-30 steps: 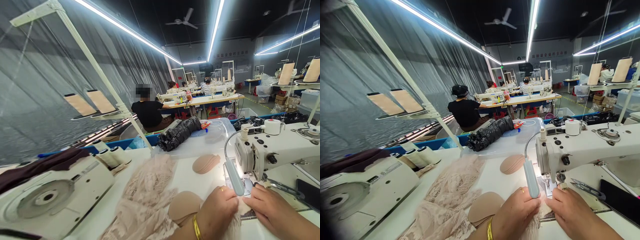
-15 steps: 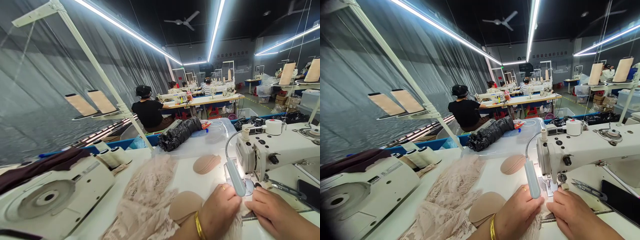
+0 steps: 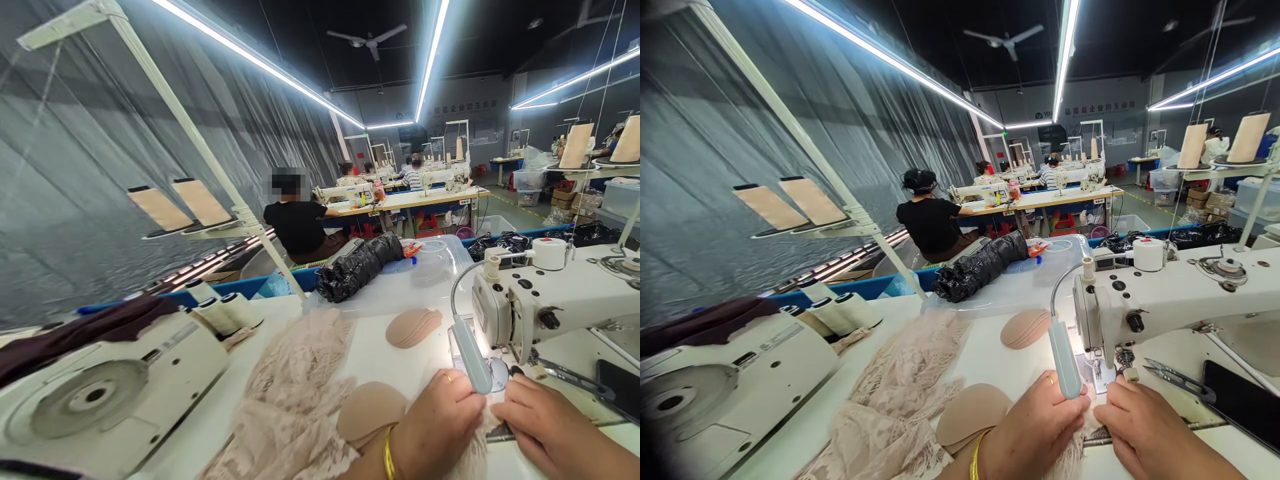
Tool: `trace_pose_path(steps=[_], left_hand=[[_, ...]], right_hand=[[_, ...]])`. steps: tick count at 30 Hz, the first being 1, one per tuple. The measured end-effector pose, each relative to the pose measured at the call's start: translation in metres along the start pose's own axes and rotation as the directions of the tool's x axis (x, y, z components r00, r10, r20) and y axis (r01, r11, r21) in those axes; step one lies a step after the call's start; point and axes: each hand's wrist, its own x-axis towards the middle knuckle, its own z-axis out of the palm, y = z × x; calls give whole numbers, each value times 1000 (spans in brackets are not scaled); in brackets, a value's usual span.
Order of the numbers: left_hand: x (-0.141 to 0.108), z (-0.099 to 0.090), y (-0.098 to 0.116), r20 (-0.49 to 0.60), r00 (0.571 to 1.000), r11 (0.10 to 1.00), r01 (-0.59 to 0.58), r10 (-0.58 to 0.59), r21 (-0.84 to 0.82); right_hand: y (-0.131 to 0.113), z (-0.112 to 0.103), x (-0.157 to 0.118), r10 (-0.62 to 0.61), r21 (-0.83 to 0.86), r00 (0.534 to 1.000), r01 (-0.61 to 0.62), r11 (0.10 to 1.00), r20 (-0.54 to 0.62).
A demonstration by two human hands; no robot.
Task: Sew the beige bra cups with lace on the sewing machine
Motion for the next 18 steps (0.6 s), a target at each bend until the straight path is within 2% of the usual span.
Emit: trace_pose_path(steps=[6, 13, 18], left_hand=[[1, 2, 1, 2, 1000, 1000, 2, -2, 21], [0, 6, -1, -9, 1000, 998, -1, 2, 55], [3, 6, -6, 29, 999, 999, -25, 23, 39]], right_hand=[[-1, 1, 0, 15, 6, 1000, -15, 1000, -16], [2, 8, 4, -51, -107, 993, 40, 993, -102], [16, 22, -3, -31, -146, 997, 20, 989, -73]])
